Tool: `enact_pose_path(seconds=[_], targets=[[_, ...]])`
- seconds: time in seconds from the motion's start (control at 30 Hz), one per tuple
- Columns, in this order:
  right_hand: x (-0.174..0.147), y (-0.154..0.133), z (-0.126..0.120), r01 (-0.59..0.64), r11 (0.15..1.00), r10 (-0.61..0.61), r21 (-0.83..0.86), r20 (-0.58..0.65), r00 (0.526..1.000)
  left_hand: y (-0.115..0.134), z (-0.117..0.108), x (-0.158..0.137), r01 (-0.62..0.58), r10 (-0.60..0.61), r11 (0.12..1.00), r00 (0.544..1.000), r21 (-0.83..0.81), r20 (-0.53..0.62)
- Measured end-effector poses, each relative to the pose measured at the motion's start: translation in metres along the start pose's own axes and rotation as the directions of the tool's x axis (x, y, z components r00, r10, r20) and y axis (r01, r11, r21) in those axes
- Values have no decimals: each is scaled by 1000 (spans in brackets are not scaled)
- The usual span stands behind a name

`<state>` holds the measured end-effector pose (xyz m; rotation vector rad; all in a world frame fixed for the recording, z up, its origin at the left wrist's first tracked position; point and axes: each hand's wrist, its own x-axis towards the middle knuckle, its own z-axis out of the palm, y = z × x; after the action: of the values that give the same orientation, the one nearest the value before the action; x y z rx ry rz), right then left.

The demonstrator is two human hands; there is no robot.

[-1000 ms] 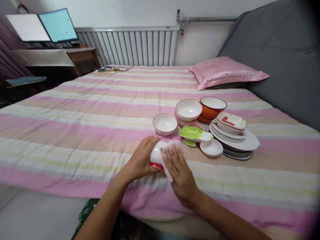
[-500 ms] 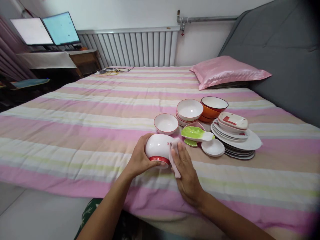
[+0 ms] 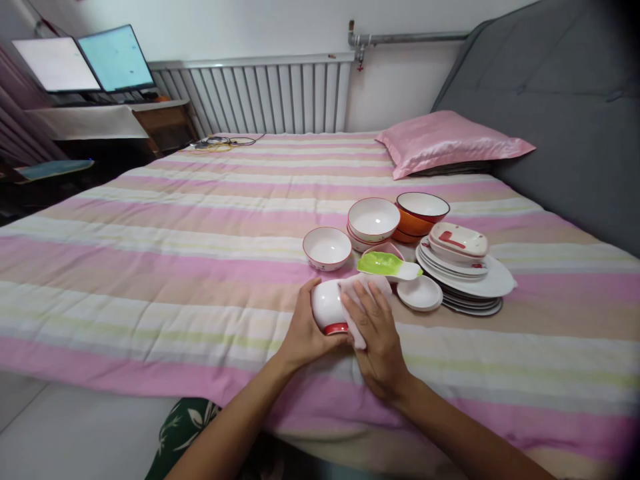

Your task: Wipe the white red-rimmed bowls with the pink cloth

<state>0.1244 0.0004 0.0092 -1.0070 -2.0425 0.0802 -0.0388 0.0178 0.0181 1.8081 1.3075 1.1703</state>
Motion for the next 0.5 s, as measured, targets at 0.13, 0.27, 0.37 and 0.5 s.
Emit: enact_pose_path(seconds=[0.13, 0.27, 0.37, 0.5], targets=[[3, -9, 0, 78, 997, -77, -25, 43, 996, 5, -12, 2, -263, 254, 940, 965, 216, 70], [5, -13, 1, 105, 994, -102, -41, 77, 992, 6, -17, 4, -275, 247, 928, 959, 252, 136], [2, -8, 5, 45, 999, -45, -2, 34, 998, 9, -19, 6, -217, 188, 943, 973, 253, 132], [-3, -4, 10, -63, 992, 64, 105, -6, 998, 10, -22, 9, -164, 146, 956, 985, 243, 89]])
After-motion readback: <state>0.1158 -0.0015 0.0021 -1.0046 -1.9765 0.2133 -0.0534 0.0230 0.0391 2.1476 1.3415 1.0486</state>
